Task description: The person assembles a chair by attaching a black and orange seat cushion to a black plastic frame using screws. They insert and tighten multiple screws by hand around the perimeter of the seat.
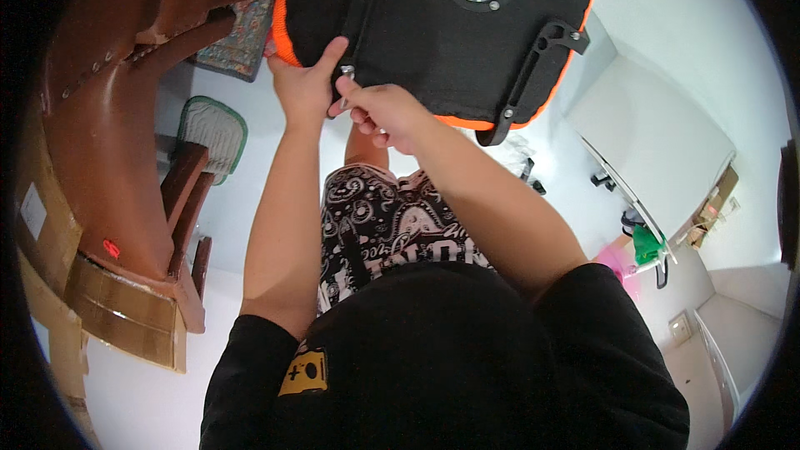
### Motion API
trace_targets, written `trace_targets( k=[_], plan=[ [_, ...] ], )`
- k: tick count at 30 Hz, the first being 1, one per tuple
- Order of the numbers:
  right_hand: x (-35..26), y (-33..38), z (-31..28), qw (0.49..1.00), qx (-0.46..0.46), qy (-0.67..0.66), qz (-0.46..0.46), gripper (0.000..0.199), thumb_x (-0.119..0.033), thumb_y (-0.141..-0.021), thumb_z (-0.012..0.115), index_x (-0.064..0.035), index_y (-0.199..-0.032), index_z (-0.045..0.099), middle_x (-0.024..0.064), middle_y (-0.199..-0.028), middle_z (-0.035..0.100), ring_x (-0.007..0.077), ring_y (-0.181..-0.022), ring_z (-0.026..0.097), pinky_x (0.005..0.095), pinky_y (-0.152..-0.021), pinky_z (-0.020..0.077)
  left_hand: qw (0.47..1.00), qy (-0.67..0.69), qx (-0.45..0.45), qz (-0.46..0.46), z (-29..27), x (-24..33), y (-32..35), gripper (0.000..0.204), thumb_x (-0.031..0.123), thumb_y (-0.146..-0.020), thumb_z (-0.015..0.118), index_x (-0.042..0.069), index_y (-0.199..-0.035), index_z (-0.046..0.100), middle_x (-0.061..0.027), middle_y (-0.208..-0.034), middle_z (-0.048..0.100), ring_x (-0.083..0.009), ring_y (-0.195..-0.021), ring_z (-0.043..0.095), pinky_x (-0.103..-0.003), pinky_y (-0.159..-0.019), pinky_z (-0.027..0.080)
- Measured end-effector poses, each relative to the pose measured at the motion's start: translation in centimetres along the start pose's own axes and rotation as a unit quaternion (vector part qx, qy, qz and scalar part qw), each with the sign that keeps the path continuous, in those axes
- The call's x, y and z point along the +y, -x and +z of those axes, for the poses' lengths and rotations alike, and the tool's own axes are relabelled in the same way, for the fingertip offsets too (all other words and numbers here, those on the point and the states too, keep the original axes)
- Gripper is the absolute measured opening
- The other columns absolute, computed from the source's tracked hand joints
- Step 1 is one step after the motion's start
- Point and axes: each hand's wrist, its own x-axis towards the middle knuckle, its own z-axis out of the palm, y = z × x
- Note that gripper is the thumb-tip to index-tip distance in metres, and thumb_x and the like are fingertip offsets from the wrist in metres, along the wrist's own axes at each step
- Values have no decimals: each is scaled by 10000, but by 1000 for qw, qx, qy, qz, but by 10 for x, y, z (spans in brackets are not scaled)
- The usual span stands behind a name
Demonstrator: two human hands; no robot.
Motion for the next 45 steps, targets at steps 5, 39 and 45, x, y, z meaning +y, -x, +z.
trace_targets(
  k=[5,39,45],
  plan=[
    [7,0,12,951,220,143,-165,385,-317,-776,742,17,-861,570,68,-683,601,110,-575,559,242,-511,449,998,56,-11,16,5,-5,-1,829,400,-614,850,-115,-1124,448,-192,-1063,595,-275,-957,579,-326,-869,444],
    [-25,-1,24,913,263,153,-273,344,-209,-799,711,-50,-1078,588,136,-658,641,179,-574,657,290,-550,517,973,224,38,-38,19,-31,-3,629,501,-958,233,-47,-1119,497,-268,-1088,574,-394,-1039,536,-393,-910,392],
    [-15,-4,6,850,221,301,-372,388,-191,-853,644,-112,-1215,529,129,-722,646,201,-661,676,313,-602,530,972,217,-4,-86,7,-16,1,637,463,-983,198,-62,-1264,425,-172,-1215,526,-255,-1102,513,-326,-961,383]
  ],
)
